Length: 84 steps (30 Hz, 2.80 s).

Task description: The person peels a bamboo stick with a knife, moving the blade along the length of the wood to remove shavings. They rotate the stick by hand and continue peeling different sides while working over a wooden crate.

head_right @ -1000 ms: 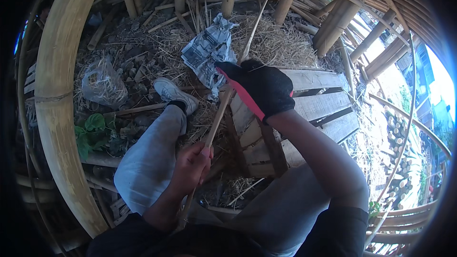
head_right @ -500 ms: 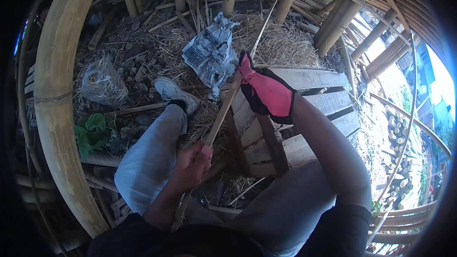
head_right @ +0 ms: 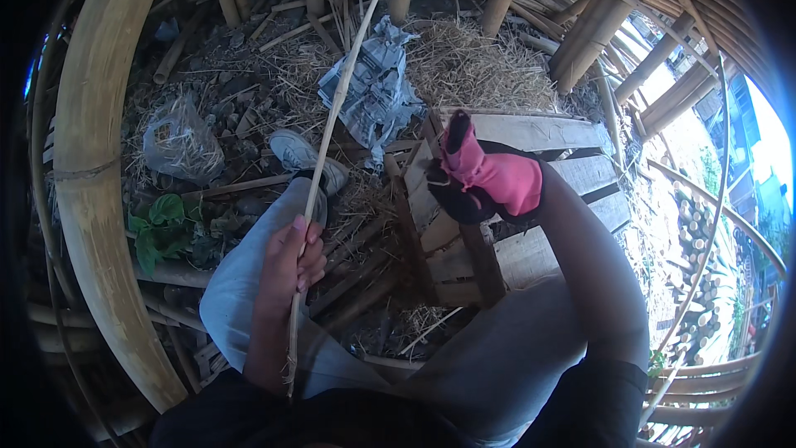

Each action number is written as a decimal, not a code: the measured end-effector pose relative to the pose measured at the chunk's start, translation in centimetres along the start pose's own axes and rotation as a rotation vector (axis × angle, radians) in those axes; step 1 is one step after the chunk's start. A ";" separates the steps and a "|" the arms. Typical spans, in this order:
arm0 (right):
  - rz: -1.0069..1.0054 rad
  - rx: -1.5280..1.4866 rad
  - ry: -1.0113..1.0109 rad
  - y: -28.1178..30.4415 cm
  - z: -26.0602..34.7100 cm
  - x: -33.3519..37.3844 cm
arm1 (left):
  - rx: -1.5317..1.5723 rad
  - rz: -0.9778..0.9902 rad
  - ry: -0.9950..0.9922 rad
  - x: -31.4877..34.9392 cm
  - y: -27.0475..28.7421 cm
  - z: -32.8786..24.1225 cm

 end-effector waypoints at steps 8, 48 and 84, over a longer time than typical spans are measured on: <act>-0.289 1.094 -0.434 -1.6 2.7 -1.9 | 0.020 -0.001 -0.018 -0.2 0.3 0.0; 0.189 2.039 -0.478 -13.5 0.1 -5.6 | -0.351 0.029 0.013 -1.0 -1.6 5.0; -0.544 2.004 0.528 -12.4 3.1 -6.5 | -0.040 0.026 -0.048 -0.9 -0.1 2.7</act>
Point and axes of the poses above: each hand's wrist, its own x-axis away from the middle knuckle, its own y-axis out of the back of the hand, z = x × y, the point moved 8 cm from there along -x, towards the middle knuckle, and after that the axes turned 15 degrees about x, right-handed, at the moved point
